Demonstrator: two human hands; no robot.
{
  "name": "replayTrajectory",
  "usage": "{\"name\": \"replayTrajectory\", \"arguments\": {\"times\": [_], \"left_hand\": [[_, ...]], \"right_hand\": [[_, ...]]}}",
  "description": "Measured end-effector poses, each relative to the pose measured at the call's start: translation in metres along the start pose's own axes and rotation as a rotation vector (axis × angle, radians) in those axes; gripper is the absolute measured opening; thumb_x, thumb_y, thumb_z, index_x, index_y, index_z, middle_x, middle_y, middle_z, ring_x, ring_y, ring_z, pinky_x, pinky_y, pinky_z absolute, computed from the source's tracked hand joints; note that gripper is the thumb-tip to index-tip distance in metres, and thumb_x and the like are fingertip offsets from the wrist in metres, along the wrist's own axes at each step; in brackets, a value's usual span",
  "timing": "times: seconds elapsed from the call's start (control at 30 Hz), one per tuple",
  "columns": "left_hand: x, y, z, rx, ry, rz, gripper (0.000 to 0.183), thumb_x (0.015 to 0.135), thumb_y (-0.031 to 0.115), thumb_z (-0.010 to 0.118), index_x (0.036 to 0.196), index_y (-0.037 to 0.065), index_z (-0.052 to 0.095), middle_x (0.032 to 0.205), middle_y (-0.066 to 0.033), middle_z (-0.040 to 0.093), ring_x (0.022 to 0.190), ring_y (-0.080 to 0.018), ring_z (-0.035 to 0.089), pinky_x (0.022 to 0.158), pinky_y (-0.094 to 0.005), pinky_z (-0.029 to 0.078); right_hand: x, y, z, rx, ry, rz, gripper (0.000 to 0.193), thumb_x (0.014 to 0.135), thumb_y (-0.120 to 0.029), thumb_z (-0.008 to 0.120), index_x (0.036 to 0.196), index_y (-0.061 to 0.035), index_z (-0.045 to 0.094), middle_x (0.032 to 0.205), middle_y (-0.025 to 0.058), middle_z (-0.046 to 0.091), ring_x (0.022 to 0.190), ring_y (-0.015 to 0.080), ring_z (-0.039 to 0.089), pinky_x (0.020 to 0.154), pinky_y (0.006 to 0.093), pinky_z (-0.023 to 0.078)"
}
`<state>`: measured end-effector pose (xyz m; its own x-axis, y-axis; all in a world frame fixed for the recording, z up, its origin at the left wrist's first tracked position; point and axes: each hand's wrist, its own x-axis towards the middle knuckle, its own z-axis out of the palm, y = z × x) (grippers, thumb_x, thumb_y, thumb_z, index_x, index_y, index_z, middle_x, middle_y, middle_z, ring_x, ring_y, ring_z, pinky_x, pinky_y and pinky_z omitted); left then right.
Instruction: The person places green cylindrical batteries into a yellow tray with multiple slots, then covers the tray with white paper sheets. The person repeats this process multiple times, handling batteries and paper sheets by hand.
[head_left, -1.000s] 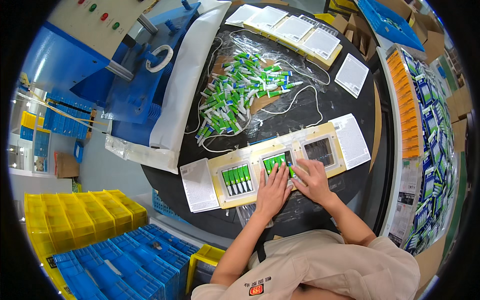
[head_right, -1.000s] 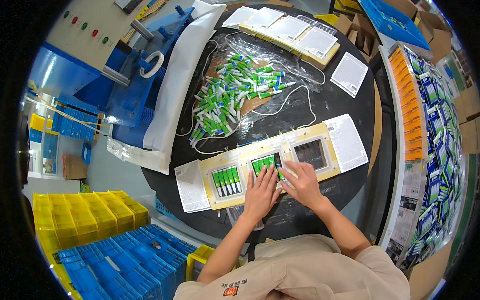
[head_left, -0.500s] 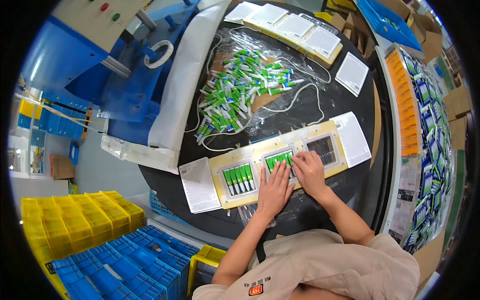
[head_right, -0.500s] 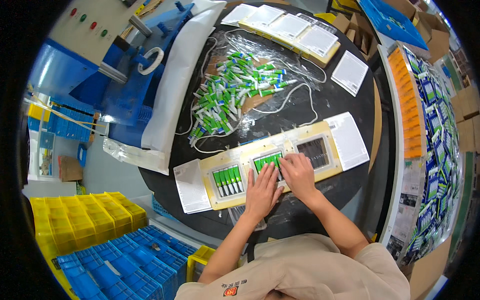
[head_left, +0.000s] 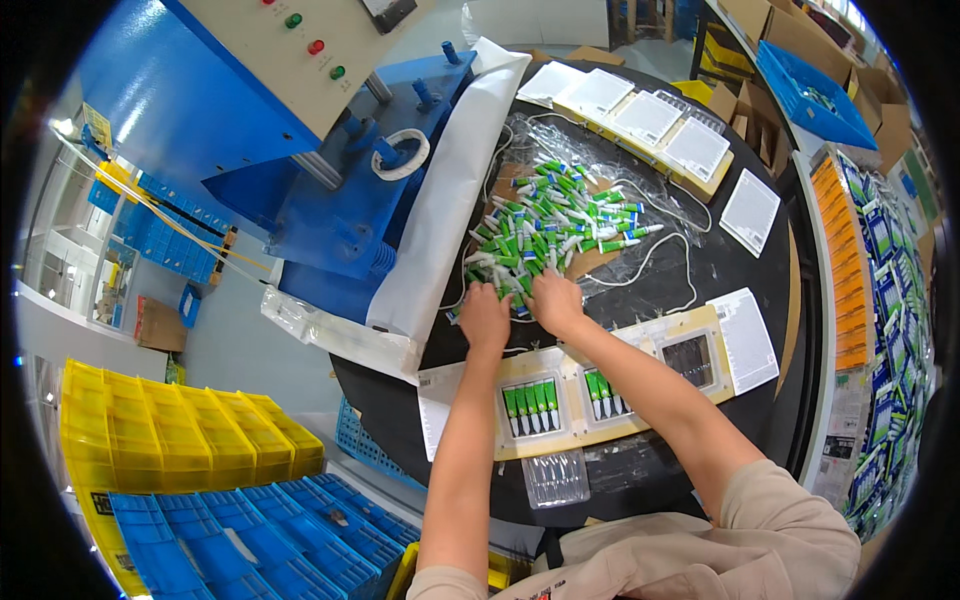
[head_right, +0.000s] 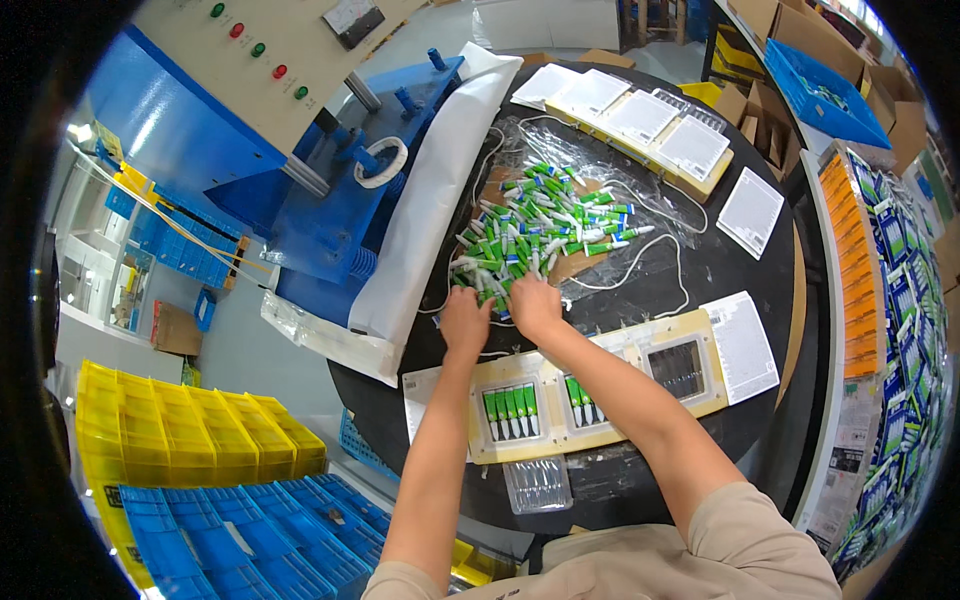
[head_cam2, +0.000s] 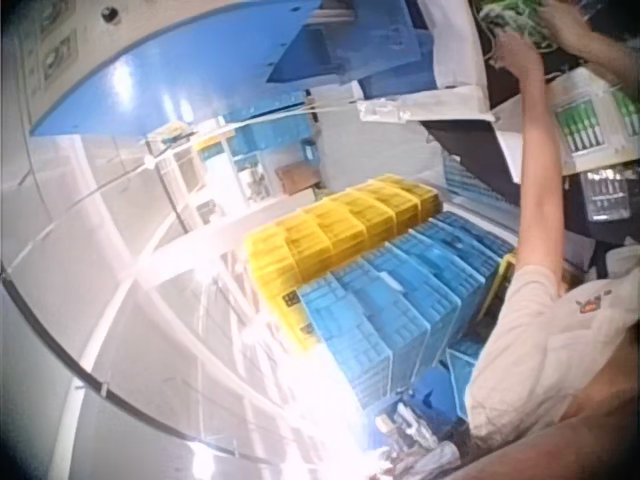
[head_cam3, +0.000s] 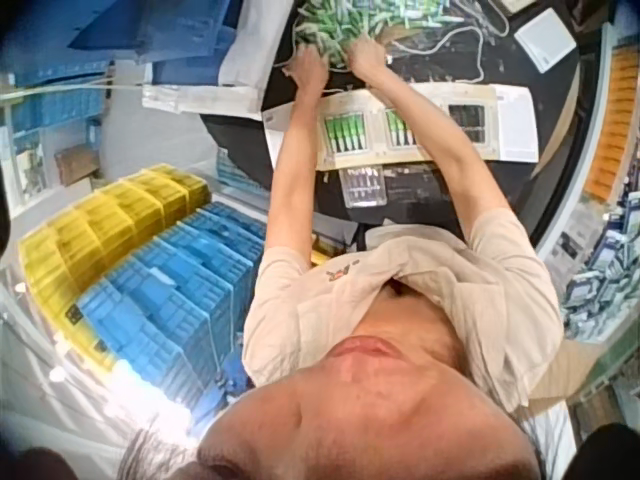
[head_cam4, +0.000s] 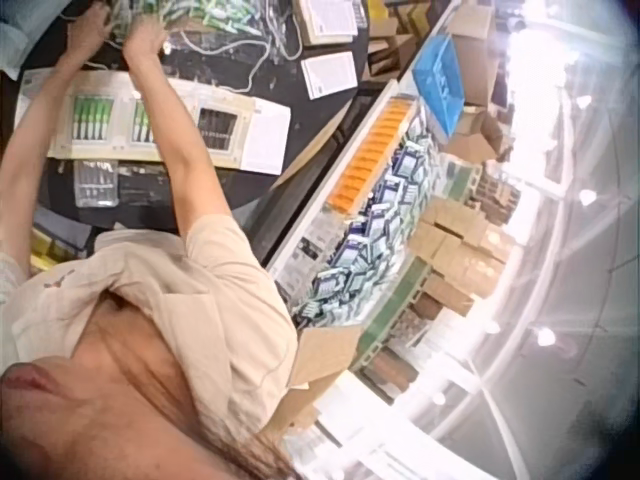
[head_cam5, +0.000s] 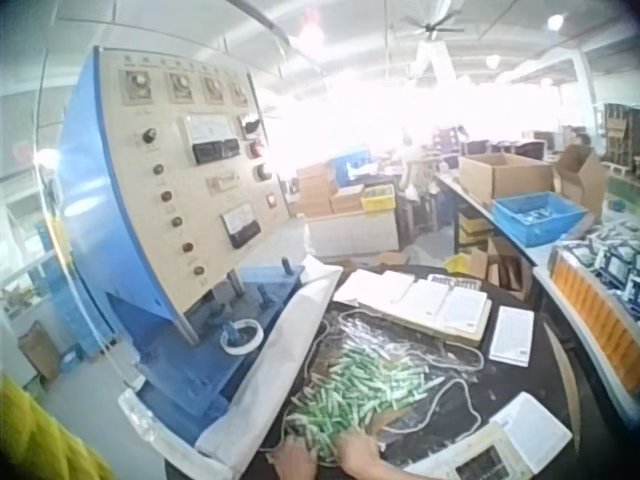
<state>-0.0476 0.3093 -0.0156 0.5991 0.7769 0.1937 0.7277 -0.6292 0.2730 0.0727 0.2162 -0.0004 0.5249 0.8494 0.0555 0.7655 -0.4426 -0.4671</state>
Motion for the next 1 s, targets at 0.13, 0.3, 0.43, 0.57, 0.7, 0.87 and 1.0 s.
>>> {"name": "replayTrajectory", "arguments": {"times": [0.13, 0.3, 0.43, 0.57, 0.7, 0.87, 1.0], "left_hand": [[0.006, 0.024, 0.021, -0.158, -0.076, -0.078, 0.036, 0.088, 0.036, 0.075, 0.089, 0.001, 0.067, 0.106, -0.0149, 0.063, 0.090, -0.0388, 0.066, 0.075, -0.0489, 0.053], [0.008, 0.066, 0.011, -0.431, -0.090, 0.098, 0.029, 0.086, 0.027, 0.079, 0.094, 0.000, 0.075, 0.100, -0.0173, 0.062, 0.090, -0.0381, 0.062, 0.079, -0.0474, 0.049], [-0.024, 0.122, -0.020, -0.435, 0.023, 0.376, 0.020, 0.083, 0.010, 0.077, 0.102, 0.004, 0.075, 0.096, -0.0129, 0.066, 0.091, -0.0332, 0.059, 0.082, -0.0435, 0.047], [-0.105, 0.175, -0.040, -0.577, 0.031, 0.752, 0.032, 0.076, 0.005, 0.073, 0.108, 0.006, 0.073, 0.112, -0.0115, 0.072, 0.088, -0.0286, 0.067, 0.078, -0.0407, 0.053], [-0.159, 0.204, -0.028, -0.429, 0.011, 0.937, 0.032, 0.081, 0.009, 0.065, 0.110, 0.000, 0.071, 0.123, -0.0124, 0.069, 0.101, -0.0265, 0.070, 0.083, -0.0370, 0.055], [-0.165, 0.204, -0.007, -0.318, -0.040, 0.871, 0.035, 0.082, 0.010, 0.064, 0.116, 0.001, 0.070, 0.124, -0.0120, 0.068, 0.110, -0.0263, 0.065, 0.092, -0.0394, 0.051], [-0.172, 0.205, -0.007, -0.271, -0.049, 0.833, 0.035, 0.083, 0.010, 0.063, 0.116, 0.001, 0.070, 0.123, -0.0110, 0.068, 0.114, -0.0256, 0.063, 0.096, -0.0404, 0.049]], "right_hand": [[-0.015, 0.029, -0.008, 0.086, 0.043, 0.045, 0.023, 0.085, -0.025, 0.075, 0.096, -0.0053, 0.071, 0.099, 0.0158, 0.069, 0.092, 0.0379, 0.069, 0.077, 0.0489, 0.055], [-0.061, 0.093, -0.071, 0.363, 0.274, 0.008, 0.023, 0.087, -0.016, 0.073, 0.106, -0.0037, 0.074, 0.094, 0.0160, 0.067, 0.086, 0.0349, 0.067, 0.076, 0.0433, 0.053], [-0.141, 0.151, -0.136, 0.499, 0.334, 0.176, 0.020, 0.084, -0.006, 0.076, 0.103, -0.0010, 0.073, 0.089, 0.0144, 0.066, 0.081, 0.0299, 0.067, 0.072, 0.0375, 0.053], [-0.217, 0.162, -0.157, 0.292, 0.380, 0.055, 0.022, 0.081, -0.001, 0.076, 0.103, -0.0001, 0.072, 0.091, 0.0136, 0.067, 0.077, 0.0291, 0.067, 0.067, 0.0355, 0.054], [-0.243, 0.160, -0.135, 0.154, 0.438, -0.065, 0.026, 0.080, 0.000, 0.077, 0.106, -0.0007, 0.073, 0.093, 0.0120, 0.068, 0.076, 0.0284, 0.067, 0.065, 0.0371, 0.055], [-0.240, 0.159, -0.113, 0.147, 0.499, -0.064, 0.024, 0.081, 0.001, 0.074, 0.105, 0.0008, 0.073, 0.093, 0.0108, 0.066, 0.077, 0.0272, 0.066, 0.066, 0.0369, 0.055], [-0.242, 0.154, -0.109, 0.199, 0.421, -0.021, 0.028, 0.080, 0.000, 0.075, 0.108, 0.0010, 0.072, 0.094, 0.0113, 0.065, 0.084, 0.0283, 0.065, 0.072, 0.0382, 0.054]]}}
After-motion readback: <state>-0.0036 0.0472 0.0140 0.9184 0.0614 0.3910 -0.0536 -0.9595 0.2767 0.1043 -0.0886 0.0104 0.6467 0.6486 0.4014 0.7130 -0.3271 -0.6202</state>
